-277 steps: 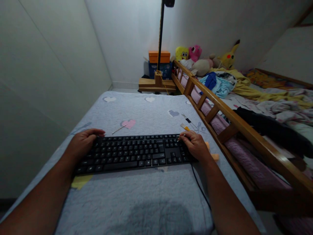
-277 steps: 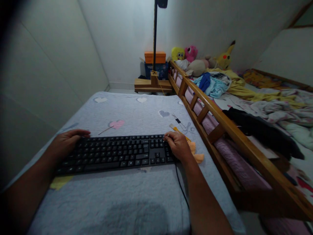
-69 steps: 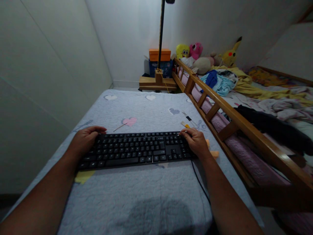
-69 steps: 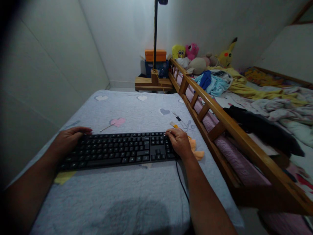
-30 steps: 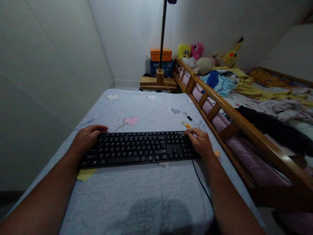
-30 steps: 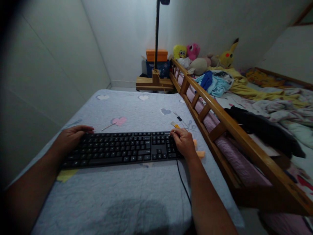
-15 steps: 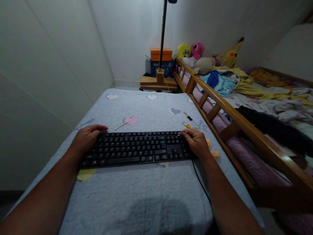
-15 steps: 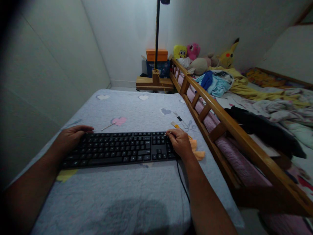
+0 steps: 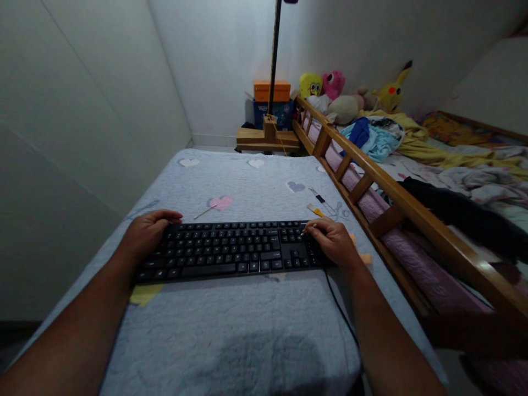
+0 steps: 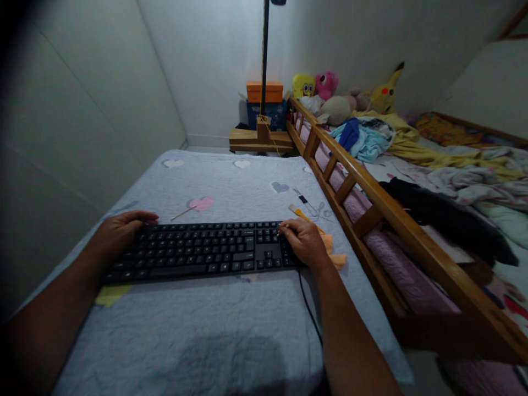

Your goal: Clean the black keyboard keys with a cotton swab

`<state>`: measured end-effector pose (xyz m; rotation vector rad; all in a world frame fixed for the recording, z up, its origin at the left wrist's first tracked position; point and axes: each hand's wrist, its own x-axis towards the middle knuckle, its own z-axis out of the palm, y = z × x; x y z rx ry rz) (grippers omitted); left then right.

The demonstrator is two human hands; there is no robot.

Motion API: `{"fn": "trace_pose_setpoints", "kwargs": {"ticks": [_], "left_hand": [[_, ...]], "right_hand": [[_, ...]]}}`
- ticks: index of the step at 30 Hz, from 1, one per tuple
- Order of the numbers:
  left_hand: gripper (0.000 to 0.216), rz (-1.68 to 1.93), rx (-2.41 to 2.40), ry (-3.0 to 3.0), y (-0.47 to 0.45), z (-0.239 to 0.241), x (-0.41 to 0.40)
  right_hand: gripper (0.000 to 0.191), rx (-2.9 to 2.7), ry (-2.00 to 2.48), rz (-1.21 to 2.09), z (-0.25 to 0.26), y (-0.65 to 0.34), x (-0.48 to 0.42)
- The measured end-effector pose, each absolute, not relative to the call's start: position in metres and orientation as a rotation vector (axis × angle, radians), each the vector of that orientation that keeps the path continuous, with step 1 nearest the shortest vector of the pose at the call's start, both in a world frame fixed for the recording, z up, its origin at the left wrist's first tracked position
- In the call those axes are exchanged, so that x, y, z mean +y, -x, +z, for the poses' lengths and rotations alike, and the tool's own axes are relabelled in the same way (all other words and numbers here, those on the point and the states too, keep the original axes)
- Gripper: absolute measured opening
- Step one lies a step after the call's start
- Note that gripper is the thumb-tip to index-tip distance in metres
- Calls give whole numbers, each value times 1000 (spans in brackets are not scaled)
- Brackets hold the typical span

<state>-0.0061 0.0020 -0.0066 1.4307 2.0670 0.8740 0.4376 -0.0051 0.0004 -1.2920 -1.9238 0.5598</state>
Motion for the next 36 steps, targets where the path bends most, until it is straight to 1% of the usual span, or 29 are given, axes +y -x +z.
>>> {"fn": "trace_pose_setpoints", "kwargs": {"ticks": [8, 21, 36], "left_hand": [[42, 878, 2065, -1426, 4, -4, 1], [39, 903, 2048, -1411, 4, -4, 2], [41, 898, 2041, -1394, 5, -6, 2]], "right_hand": [[21, -1937, 1280, 591, 4, -437, -6], [20, -1845, 1278, 437, -9, -430, 1], [19, -1869, 1298, 454, -9, -420, 5]]}}
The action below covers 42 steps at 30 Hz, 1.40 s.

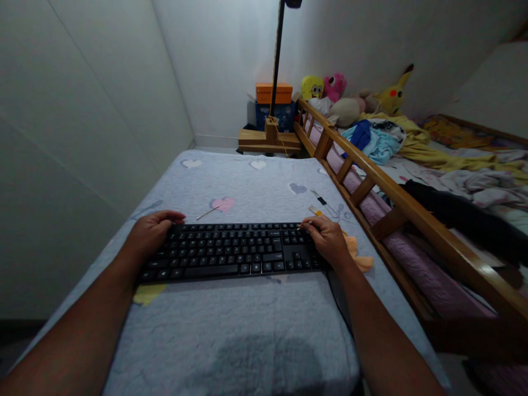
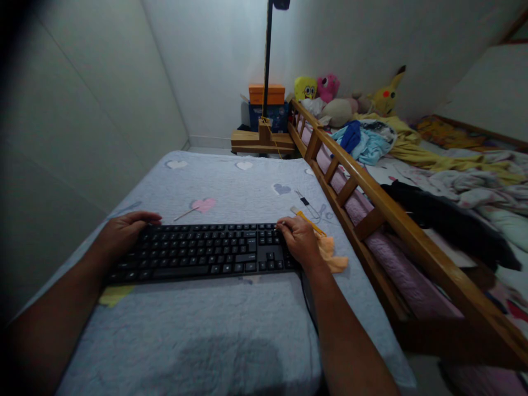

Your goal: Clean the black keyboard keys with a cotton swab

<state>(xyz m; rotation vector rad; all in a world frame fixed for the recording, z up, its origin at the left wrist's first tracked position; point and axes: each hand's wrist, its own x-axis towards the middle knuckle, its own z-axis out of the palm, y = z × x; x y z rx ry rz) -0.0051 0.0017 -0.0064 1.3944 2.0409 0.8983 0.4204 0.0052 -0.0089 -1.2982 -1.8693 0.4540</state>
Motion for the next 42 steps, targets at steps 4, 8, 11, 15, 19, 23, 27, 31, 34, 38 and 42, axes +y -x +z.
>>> {"fn": "trace_pose_setpoints", "kwargs": {"ticks": [4, 8, 11, 15, 19, 23, 27, 31, 34, 38, 42], "left_hand": [[40, 912, 2046, -1391, 5, -6, 1], [39, 923, 2041, -1390, 3, -4, 1], [40, 917, 2047, -1380, 2, -4, 0], [40, 912, 2039, -1387, 2, -2, 0], [39, 907, 2046, -1390, 1, 0, -1], [39, 897, 2041, -1400, 1, 0, 0], [39, 894, 2037, -1412, 4, -3, 0], [40, 905, 2030, -1420, 6, -6, 1], [42, 899, 2029, -1412, 6, -7, 1], [44, 895, 2030, -1414, 7, -9, 2], [43, 890, 2029, -1433, 7, -9, 2]], "right_hand": [[19, -1905, 1279, 468, -6, -416, 5], [19, -1914, 1276, 462, -6, -415, 6], [19, -1905, 1282, 456, -7, -418, 6], [20, -1879, 1309, 428, -7, -425, 6], [20, -1856, 1316, 433, -5, -429, 4], [19, -1848, 1320, 440, -5, -428, 4], [20, -1846, 1306, 435, -7, -426, 5], [19, -1858, 1293, 438, -9, -424, 6], [18, -1869, 1282, 454, -10, -421, 6], [19, -1893, 1266, 472, -11, -417, 6], [19, -1902, 1268, 485, -10, -416, 5]]}}
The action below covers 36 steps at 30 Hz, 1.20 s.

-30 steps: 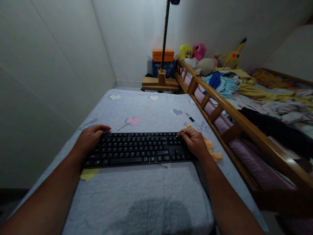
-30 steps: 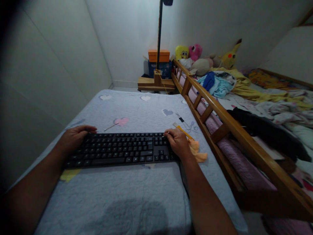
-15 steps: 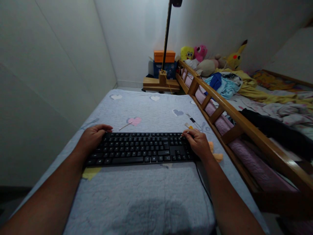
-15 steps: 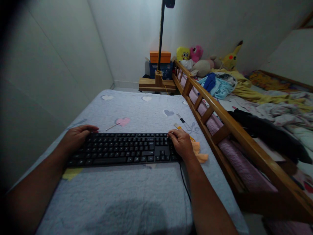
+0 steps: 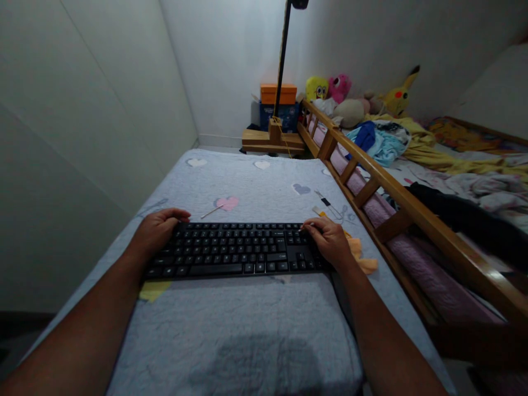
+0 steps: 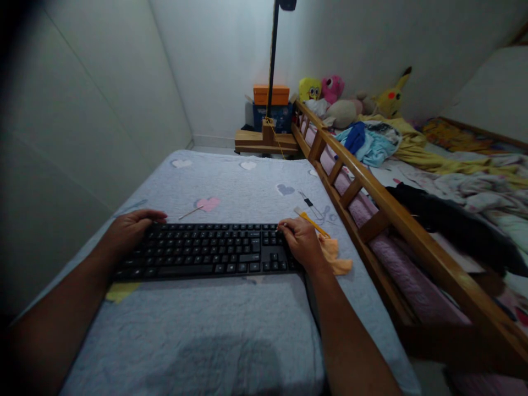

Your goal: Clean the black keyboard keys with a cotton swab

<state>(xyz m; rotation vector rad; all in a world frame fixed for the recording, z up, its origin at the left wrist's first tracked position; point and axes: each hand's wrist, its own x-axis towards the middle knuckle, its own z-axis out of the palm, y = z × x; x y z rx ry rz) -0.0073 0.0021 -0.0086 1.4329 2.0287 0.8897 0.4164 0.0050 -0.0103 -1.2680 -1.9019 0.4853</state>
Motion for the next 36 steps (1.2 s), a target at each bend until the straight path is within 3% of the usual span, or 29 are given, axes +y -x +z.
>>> {"fn": "trace_pose_setpoints", "kwargs": {"ticks": [36], "left_hand": [[42, 898, 2042, -1425, 7, -8, 3]], "right_hand": [[21, -1890, 1322, 529, -1, -431, -4]]}}
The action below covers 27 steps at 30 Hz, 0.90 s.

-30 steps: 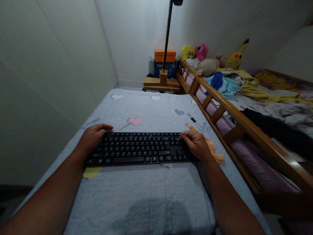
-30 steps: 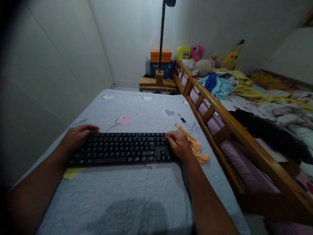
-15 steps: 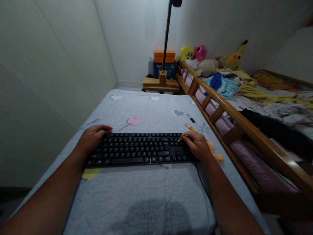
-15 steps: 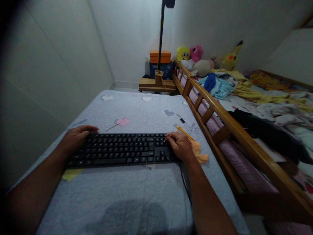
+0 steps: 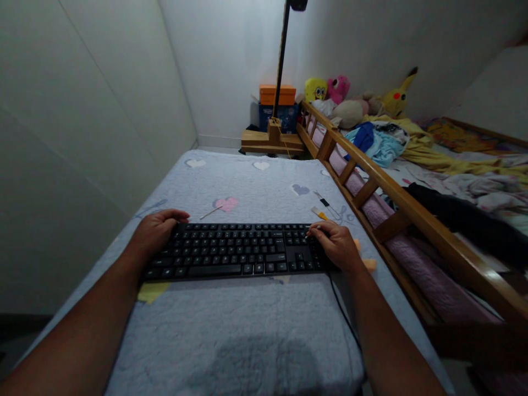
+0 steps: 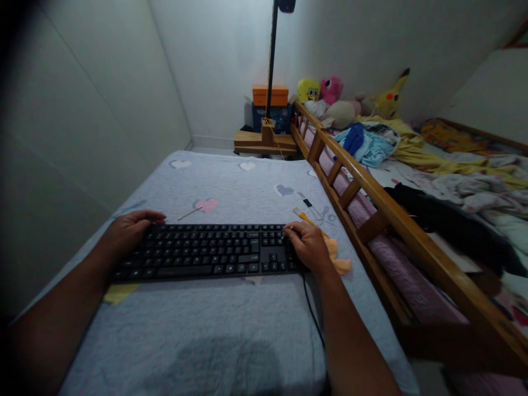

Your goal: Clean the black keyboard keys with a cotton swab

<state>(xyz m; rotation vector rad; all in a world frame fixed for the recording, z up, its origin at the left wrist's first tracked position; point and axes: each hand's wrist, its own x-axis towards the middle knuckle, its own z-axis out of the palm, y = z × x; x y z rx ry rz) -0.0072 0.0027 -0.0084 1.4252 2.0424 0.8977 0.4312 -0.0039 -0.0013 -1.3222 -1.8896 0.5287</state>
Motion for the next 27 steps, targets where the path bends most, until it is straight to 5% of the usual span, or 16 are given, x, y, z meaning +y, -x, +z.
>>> {"fn": "trace_pose_setpoints", "kwargs": {"ticks": [27], "left_hand": [[40, 902, 2038, -1395, 3, -4, 2]], "right_hand": [[21, -1854, 1317, 488, -4, -431, -2]]}}
